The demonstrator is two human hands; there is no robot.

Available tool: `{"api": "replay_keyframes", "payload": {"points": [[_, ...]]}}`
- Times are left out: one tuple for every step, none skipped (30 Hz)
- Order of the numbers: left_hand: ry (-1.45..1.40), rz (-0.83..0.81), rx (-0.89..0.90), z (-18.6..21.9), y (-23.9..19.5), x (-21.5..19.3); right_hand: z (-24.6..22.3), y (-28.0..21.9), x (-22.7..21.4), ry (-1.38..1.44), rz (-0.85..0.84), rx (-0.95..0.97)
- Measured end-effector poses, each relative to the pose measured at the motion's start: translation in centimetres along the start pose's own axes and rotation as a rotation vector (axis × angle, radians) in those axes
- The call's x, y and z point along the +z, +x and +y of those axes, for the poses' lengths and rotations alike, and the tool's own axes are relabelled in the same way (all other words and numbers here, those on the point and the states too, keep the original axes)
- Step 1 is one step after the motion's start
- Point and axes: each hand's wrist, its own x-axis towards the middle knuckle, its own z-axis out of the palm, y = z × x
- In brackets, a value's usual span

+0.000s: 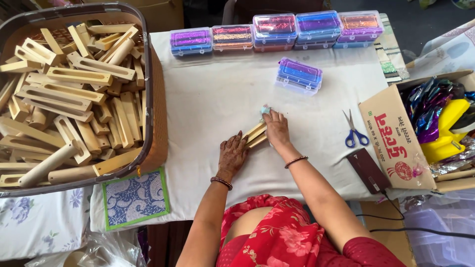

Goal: The person wraps metallic foil sheets around wooden handle-shaped pieces one at a time, pressing the foil to secure it, wipes each wrapped piece with a cloth, and places the finished pieces into a large basket filled with similar wooden pieces. At one point she reaches into a box of foil-wrapped items.

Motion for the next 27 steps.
{"api": "replay_keyframes", "payload": {"points": [[0.000, -0.002, 0.002, 0.0, -0.1, 0.0, -0.4, -0.2, 1.8, 0.001, -0.001, 0.002], [-0.002, 0.008, -0.006, -0.1, 0.1, 0.0, -0.8, 0.0, 3.4, 0.101, 0.057, -0.072], [-0.004, 0.018, -0.014, -0.2, 0.3, -0.1, -1.3, 0.2, 5.0, 0.200, 0.116, -0.146], [-0.006, 0.017, -0.020, -0.4, 0.2, 0.4, -2.3, -1.0, 5.4, 0.198, 0.111, -0.149], [0.022, -0.076, -0.036, -0.7, 0.1, 0.9, -3.2, -2.2, 5.8, 0.150, 0.127, -0.334], [0.049, -0.165, -0.054, -0.9, 0.2, 1.4, -4.2, -3.2, 6.2, 0.098, 0.139, -0.523], [0.047, -0.163, -0.062, -0.7, 0.2, 1.3, -3.9, -3.4, 5.2, 0.096, 0.136, -0.531], [0.058, -0.173, -0.062, -0.7, 0.3, 1.2, -3.7, -3.4, 4.1, 0.091, 0.135, -0.435], [0.069, -0.184, -0.062, -0.6, 0.4, 1.1, -3.5, -3.4, 3.0, 0.086, 0.136, -0.340], [0.071, -0.183, -0.070, -0.4, 0.2, 0.6, -2.1, -2.6, 3.3, 0.087, 0.133, -0.348], [0.052, -0.119, -0.042, -0.1, 0.0, 0.0, -0.7, -1.8, 3.6, 0.034, 0.200, -0.343], [0.033, -0.055, -0.008, 0.2, 0.0, -0.5, 0.8, -0.9, 3.8, -0.021, 0.270, -0.333], [0.035, -0.053, -0.009, 0.1, -0.1, -0.4, 1.8, -0.2, 4.4, -0.020, 0.271, -0.335], [0.027, -0.051, -0.013, 0.1, 0.1, -0.3, 3.1, 0.6, 4.8, 0.058, 0.181, -0.196], [0.019, -0.049, -0.017, 0.1, 0.2, -0.1, 4.4, 1.4, 5.2, 0.136, 0.091, -0.057], [0.018, -0.048, -0.018, 0.2, 0.1, -0.2, 4.6, 1.4, 5.5, 0.135, 0.090, -0.059], [0.017, -0.064, -0.023, 0.2, 0.0, -0.2, 4.9, 1.5, 5.8, 0.065, 0.191, -0.021], [0.016, -0.077, -0.028, 0.1, 0.1, -0.3, 5.1, 1.8, 6.0, -0.004, 0.296, 0.015], [0.016, -0.074, -0.028, -0.2, 0.3, -0.1, 4.6, 1.7, 7.4, -0.005, 0.298, 0.013], [0.021, -0.065, -0.022, -0.2, 0.2, 0.3, 4.2, 1.3, 8.8, 0.046, 0.190, -0.127], [0.026, -0.056, -0.015, -0.2, 0.1, 0.6, 3.9, 1.0, 10.3, 0.094, 0.083, -0.268], [0.025, -0.059, -0.018, -0.3, 0.0, 0.8, 1.7, -1.3, 8.4, 0.095, 0.079, -0.268], [0.111, -0.173, -0.027, -0.4, -0.1, 1.0, -0.4, -3.5, 6.5, 0.116, 0.101, -0.432], [0.200, -0.279, -0.033, -0.7, 0.3, 1.1, -2.6, -5.3, 4.4, 0.132, 0.127, -0.600], [0.201, -0.275, -0.034, -0.5, 0.4, 0.8, -1.8, -4.9, 4.5, 0.131, 0.130, -0.603], [0.089, -0.174, -0.011, -0.3, 0.2, 0.5, -1.0, -4.7, 4.7, 0.031, 0.086, -0.510], [-0.023, -0.072, 0.013, -0.1, 0.0, 0.2, -0.3, -4.6, 5.0, -0.067, 0.043, -0.415]]}}
